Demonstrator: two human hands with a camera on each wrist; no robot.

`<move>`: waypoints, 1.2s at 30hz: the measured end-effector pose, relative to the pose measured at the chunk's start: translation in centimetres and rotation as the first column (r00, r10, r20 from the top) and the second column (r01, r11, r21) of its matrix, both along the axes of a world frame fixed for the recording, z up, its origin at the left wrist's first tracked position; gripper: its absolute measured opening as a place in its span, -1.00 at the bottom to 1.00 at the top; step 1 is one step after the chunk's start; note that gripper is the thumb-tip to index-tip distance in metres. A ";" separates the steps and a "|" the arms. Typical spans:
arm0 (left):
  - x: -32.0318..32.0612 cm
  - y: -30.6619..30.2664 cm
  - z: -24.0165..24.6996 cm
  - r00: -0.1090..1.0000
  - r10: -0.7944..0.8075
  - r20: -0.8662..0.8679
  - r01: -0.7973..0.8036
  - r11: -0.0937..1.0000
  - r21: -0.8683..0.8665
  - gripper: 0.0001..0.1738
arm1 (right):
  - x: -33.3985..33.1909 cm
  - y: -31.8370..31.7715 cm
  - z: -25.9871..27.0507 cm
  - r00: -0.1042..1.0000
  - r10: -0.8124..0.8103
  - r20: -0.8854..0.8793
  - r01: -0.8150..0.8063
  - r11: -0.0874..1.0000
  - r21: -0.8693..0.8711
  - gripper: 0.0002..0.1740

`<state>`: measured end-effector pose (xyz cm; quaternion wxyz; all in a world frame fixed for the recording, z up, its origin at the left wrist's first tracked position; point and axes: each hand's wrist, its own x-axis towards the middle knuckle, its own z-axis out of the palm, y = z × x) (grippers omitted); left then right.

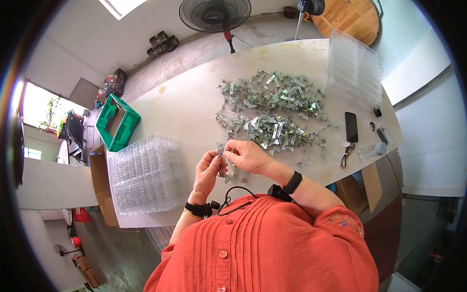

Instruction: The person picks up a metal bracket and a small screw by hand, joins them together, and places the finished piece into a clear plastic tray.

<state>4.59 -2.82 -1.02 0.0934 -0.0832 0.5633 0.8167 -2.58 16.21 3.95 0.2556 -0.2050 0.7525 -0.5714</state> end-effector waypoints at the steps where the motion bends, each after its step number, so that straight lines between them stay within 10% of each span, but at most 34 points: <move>1: 0.0 -0.1 0.0 1.000 0.001 0.000 -0.001 1.000 0.000 -0.78 | 0.0 0.0 -0.1 1.000 -0.002 -0.013 0.002 1.000 0.017 -0.81; 15: 0.3 -1.8 0.9 0.993 -0.048 -0.104 0.000 0.908 -0.419 -0.83 | 1.2 -1.4 -0.6 0.974 0.036 -0.222 -0.017 0.996 0.085 -0.79; 25: 1.5 -2.0 -0.2 0.968 -0.127 -0.215 -0.004 0.852 -0.523 -0.70 | 2.0 -2.8 0.2 0.983 0.086 0.161 -0.096 0.994 0.052 -0.80; 32: 2.1 -2.4 0.3 0.956 -0.193 -0.222 0.023 0.800 -0.599 -0.72 | 3.0 -3.4 -0.6 0.891 0.019 -0.454 0.059 0.986 0.157 -0.85; 36: 2.4 -2.6 -0.8 0.966 -0.183 -0.183 0.063 0.852 -0.520 -0.76 | 2.3 -3.8 -0.9 0.889 -0.110 -0.445 0.130 0.991 0.013 -0.79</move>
